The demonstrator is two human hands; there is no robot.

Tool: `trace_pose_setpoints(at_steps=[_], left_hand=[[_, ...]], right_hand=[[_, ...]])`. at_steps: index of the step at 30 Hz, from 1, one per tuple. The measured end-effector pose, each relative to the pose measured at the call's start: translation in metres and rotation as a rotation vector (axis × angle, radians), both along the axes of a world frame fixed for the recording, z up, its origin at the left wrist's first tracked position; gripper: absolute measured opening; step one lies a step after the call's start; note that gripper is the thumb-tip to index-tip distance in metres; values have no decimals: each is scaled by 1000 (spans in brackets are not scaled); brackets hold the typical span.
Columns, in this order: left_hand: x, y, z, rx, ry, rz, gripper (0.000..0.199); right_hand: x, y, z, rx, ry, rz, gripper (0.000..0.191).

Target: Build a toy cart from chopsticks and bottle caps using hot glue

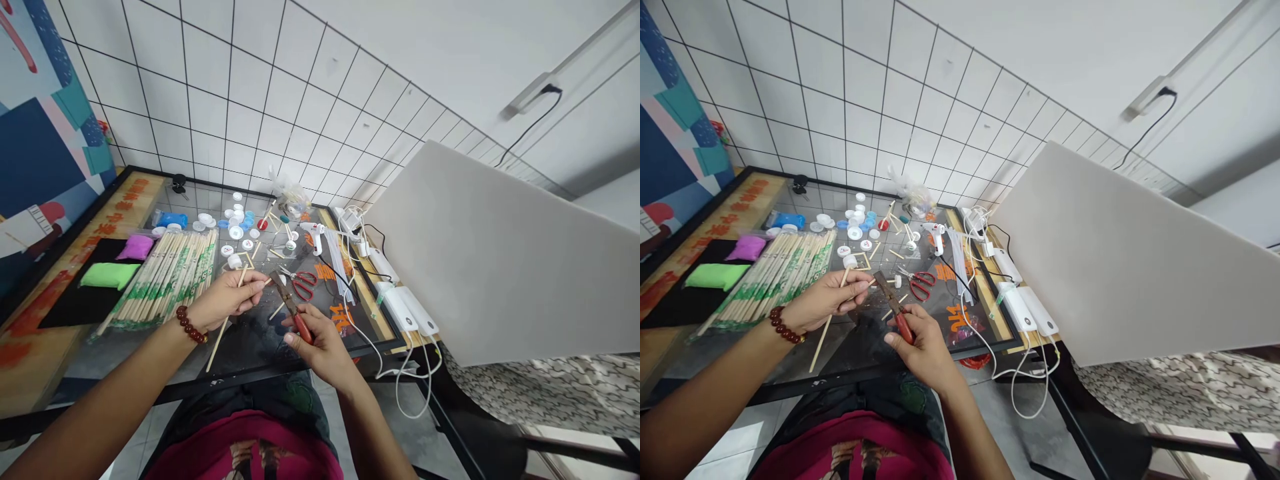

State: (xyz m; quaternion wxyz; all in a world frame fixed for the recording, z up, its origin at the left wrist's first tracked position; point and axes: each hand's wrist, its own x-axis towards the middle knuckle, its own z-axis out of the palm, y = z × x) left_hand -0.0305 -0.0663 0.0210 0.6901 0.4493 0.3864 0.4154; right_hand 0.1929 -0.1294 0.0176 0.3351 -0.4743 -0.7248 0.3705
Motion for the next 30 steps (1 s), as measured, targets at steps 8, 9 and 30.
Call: trace_pose_setpoints(at_steps=[8, 9, 30], left_hand=[[3, -4, 0, 94, 15, 69, 26], [3, -6, 1, 120, -11, 76, 26], [2, 11, 0, -220, -633, 398, 25]], right_hand=[[-1, -2, 13, -16, -152, 24, 13], [-1, -3, 12, -76, -126, 33, 12], [-62, 38, -34, -166, 450, -237, 20]])
